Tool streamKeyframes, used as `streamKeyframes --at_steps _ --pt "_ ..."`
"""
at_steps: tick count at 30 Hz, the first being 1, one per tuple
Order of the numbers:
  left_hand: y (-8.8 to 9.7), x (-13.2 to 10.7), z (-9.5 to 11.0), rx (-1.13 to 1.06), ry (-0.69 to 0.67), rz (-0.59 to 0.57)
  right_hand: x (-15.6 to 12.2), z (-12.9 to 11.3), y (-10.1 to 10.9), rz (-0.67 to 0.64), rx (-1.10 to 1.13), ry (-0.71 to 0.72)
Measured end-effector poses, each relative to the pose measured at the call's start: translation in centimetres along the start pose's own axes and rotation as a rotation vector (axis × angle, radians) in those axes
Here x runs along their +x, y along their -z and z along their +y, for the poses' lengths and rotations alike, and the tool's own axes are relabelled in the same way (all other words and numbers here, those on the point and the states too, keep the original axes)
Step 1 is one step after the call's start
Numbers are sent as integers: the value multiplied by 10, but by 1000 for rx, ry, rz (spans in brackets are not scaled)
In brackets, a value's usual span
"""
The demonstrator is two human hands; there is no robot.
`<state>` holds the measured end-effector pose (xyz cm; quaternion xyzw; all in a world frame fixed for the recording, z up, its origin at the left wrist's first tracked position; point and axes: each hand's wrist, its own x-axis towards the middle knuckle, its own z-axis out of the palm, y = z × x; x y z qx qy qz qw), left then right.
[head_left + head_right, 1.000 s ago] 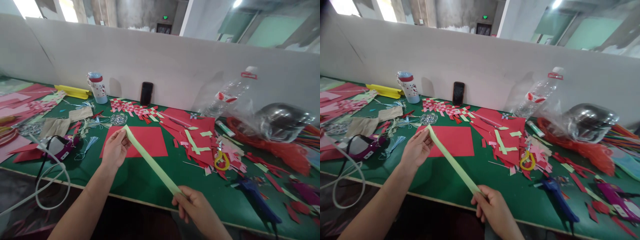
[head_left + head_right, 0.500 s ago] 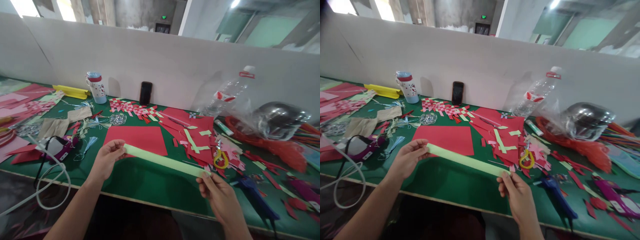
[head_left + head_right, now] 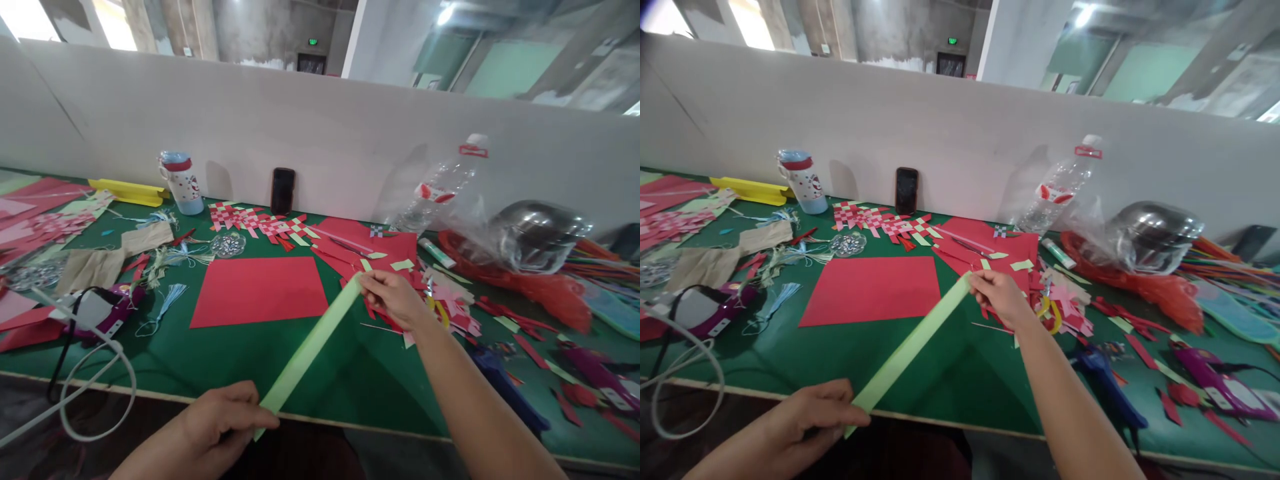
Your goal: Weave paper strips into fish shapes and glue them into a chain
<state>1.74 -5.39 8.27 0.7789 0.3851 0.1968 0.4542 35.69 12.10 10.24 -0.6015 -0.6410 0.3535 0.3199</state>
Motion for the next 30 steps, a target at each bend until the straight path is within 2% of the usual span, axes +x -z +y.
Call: streamKeyframes --at_steps 6,10,14,22,26,30 --pt "-11 10 -16 259 -134 281 71 4 -1 175 -478 92" --pt "-27 16 -32 351 -156 316 105 20 -4 156 -726 79" --pt "-38 20 -42 380 -169 287 123 32 -10 134 -887 42" --pt "-35 22 -42 375 -194 301 138 43 -14 171 -984 34" --pt "-28 21 -34 399 -189 287 142 45 -14 180 -936 85" --pt "-31 22 -35 473 -203 337 137 38 -11 274 -825 121"
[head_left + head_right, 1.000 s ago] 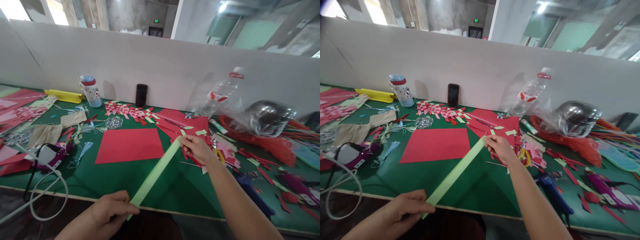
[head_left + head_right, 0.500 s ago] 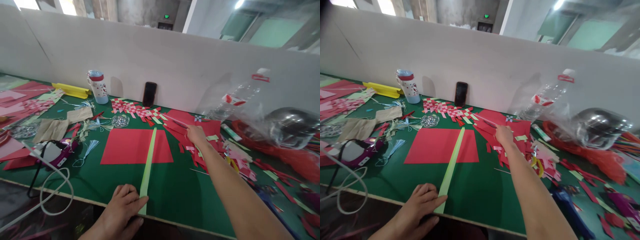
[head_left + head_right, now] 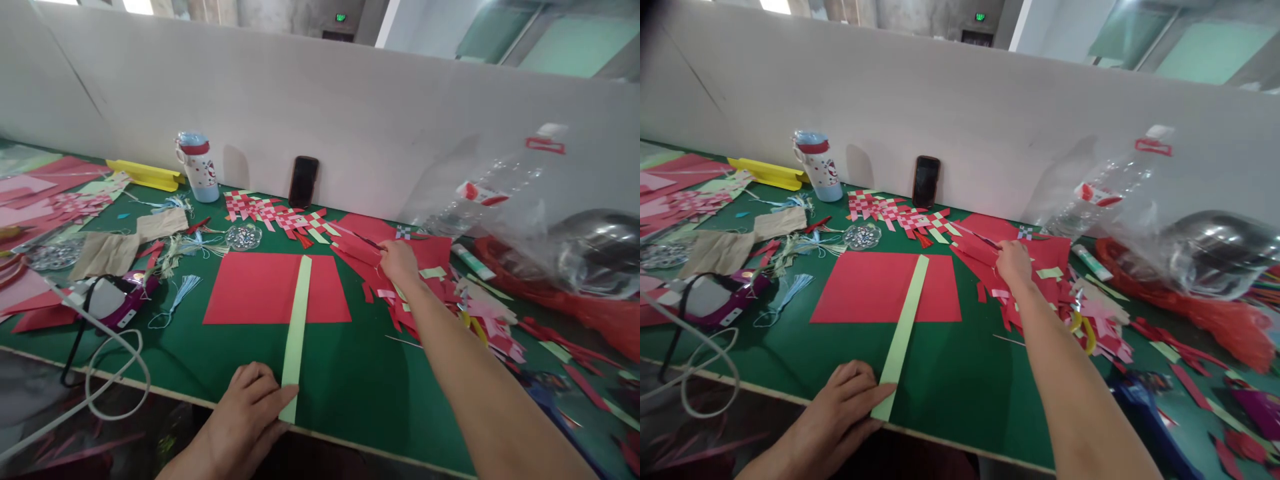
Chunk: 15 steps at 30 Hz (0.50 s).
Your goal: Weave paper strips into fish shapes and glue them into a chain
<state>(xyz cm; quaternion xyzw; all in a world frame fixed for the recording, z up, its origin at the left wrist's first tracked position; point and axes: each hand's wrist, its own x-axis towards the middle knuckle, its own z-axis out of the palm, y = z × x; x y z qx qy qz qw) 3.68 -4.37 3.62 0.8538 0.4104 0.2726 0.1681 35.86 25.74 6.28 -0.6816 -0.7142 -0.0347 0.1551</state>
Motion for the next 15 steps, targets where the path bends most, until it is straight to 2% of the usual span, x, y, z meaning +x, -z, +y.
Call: streamKeyframes --at_steps 4,8,11,15 --pt "-8 5 6 142 7 109 -10 -6 23 117 147 -32" --pt "-10 21 18 265 1 154 -32 -17 49 201 317 -40" --pt "-17 34 23 273 -22 145 -62 -26 61 205 450 4" --pt "-24 38 22 253 -16 51 -123 -35 65 99 674 27"
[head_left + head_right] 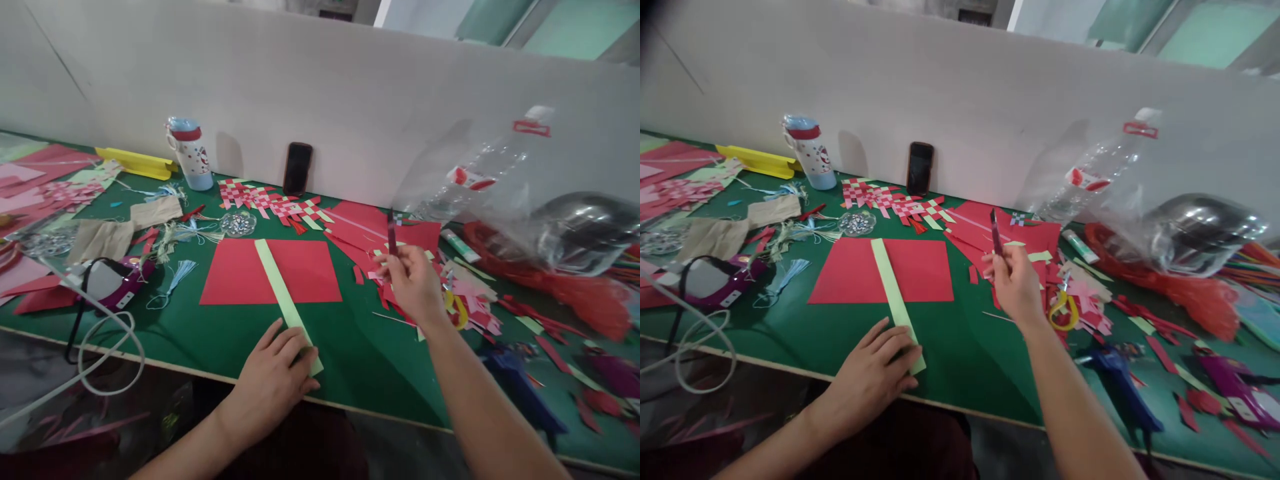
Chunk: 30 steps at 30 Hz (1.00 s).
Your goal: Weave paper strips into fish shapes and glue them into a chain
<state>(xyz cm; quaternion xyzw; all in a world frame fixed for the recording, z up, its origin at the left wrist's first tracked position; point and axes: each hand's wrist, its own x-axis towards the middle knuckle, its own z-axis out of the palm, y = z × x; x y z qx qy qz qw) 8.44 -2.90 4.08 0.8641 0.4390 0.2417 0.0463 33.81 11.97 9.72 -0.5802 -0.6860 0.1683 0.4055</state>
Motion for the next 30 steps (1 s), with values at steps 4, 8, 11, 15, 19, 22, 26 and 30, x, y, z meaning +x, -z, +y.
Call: streamKeyframes --at_steps 4,8,11,15,19,22,26,30 --pt "8 -5 -8 -17 -59 -93 -73 -7 4 -77 37 -137" --pt "19 -4 -16 13 -66 -190 -134 -16 9 -228 -142 -221" --pt "18 2 -19 53 -30 -224 -161 -20 8 -265 -198 -139" --pt "12 6 -18 60 5 -225 -173 -16 7 -279 -277 -8" --pt "11 7 -17 68 23 -237 -175 -13 10 -260 -355 25" --pt "11 7 -16 78 23 -212 -177 -14 13 -266 -386 38" --pt "11 6 -16 91 14 -175 -180 -15 13 -198 -399 88" --pt "11 6 -16 137 21 -209 -179 -15 13 -202 -402 222"
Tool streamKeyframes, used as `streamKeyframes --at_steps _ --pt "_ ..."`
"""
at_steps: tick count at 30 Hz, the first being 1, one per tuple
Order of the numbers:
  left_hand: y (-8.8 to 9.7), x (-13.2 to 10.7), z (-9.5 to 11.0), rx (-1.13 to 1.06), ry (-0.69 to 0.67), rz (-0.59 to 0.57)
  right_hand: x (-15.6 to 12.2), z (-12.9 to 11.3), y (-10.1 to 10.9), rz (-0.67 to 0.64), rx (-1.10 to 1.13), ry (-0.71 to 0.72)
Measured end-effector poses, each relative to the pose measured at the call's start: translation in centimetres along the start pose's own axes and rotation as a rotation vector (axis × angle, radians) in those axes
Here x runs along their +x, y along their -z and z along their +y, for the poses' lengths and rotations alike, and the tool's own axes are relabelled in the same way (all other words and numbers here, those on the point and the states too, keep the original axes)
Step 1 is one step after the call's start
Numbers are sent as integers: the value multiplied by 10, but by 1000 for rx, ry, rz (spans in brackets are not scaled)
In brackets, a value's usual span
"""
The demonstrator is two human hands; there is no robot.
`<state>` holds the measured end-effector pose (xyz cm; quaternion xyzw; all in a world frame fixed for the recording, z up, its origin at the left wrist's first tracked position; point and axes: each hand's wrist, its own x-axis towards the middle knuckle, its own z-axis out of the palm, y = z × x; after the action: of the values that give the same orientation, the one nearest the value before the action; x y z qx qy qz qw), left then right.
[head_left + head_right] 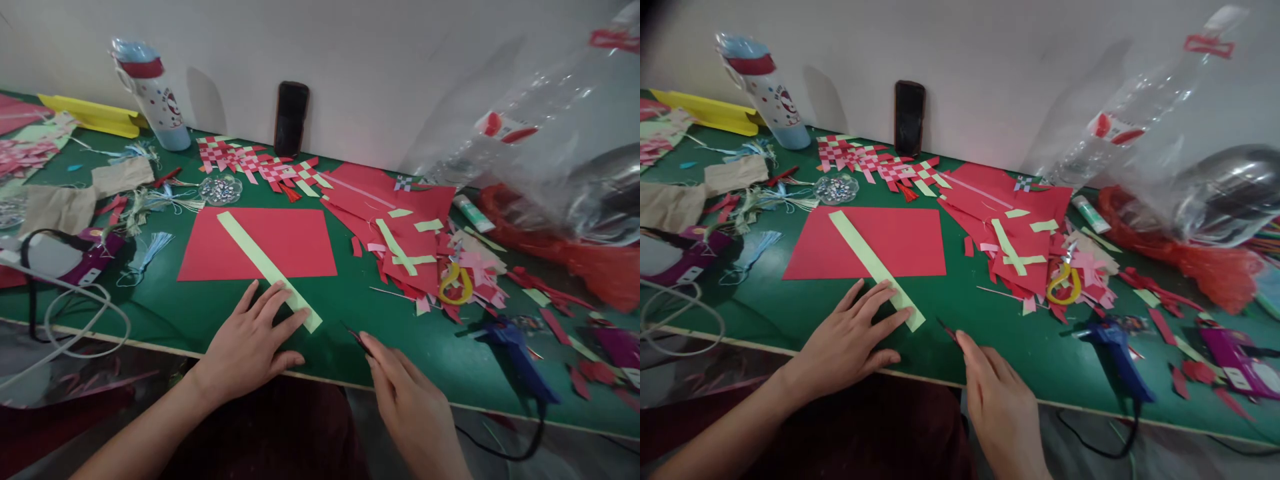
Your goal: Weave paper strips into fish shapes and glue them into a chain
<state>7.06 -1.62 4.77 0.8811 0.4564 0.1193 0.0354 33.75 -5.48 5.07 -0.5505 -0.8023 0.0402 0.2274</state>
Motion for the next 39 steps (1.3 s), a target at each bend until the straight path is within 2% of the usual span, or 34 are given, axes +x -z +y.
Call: streamKeyframes --at_steps 4,12,27,39 --pt "0 0 1 46 15 -5 1 2 3 -69 -35 67" --pt "-1 1 1 68 27 -38 0 5 2 -56 -121 131" --pt "-1 1 1 53 26 -4 4 -1 -5 -36 -117 70" --pt "-4 1 0 43 31 -5 13 -8 -11 -34 -172 93"
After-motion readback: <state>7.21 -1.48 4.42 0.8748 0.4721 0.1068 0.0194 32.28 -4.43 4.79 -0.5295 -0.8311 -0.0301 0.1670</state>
